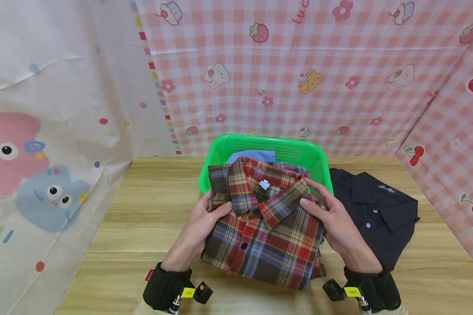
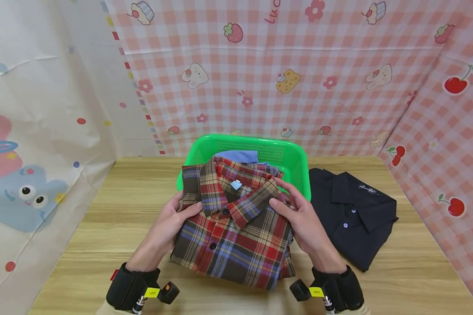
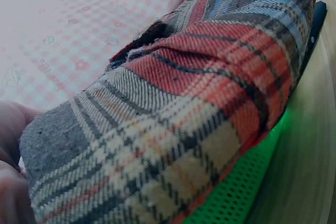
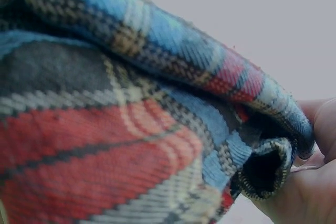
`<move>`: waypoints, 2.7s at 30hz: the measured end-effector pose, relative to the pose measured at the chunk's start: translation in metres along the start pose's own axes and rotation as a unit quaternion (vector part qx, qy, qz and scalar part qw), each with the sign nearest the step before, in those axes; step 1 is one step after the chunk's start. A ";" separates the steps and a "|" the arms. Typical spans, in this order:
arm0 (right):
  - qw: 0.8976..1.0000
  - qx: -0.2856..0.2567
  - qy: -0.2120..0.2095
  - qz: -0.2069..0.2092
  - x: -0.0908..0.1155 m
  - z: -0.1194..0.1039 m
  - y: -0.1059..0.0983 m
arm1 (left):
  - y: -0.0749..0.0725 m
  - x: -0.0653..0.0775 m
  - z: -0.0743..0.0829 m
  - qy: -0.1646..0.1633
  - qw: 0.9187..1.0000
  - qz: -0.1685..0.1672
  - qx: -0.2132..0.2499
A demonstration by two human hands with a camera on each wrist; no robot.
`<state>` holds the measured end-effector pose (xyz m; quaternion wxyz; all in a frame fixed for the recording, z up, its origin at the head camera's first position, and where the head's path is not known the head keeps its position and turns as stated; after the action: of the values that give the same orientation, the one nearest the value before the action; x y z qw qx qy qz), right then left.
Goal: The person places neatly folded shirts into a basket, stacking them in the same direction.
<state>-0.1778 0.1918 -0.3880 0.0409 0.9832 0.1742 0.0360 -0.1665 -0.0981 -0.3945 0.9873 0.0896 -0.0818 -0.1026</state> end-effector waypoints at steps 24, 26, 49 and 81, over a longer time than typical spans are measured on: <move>1.000 -0.003 -0.004 -0.005 -0.014 -0.009 -0.002 | -0.001 -0.010 0.012 0.011 1.000 0.009 -0.018; 1.000 0.002 -0.001 -0.003 -0.015 -0.009 -0.003 | -0.001 -0.010 0.012 0.012 1.000 0.011 -0.019; 0.999 0.032 -0.001 0.006 -0.027 -0.012 -0.005 | -0.003 -0.019 0.016 0.007 1.000 0.014 -0.013; 0.999 0.041 -0.002 0.015 -0.039 -0.017 -0.013 | -0.004 -0.038 0.021 0.013 0.999 0.028 -0.036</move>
<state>-0.2203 0.1914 -0.3746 0.0006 0.9866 0.1609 0.0271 -0.2082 -0.0968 -0.3801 0.9934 0.0526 -0.0674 -0.0762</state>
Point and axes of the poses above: each hand's wrist, its own x-axis away from the middle knuckle, its own y-axis out of the palm, z = x × y, the point moved 4 cm from there along -x, towards the middle knuckle, and after that the axes turned 4 degrees about -z, right-handed, at the moved point
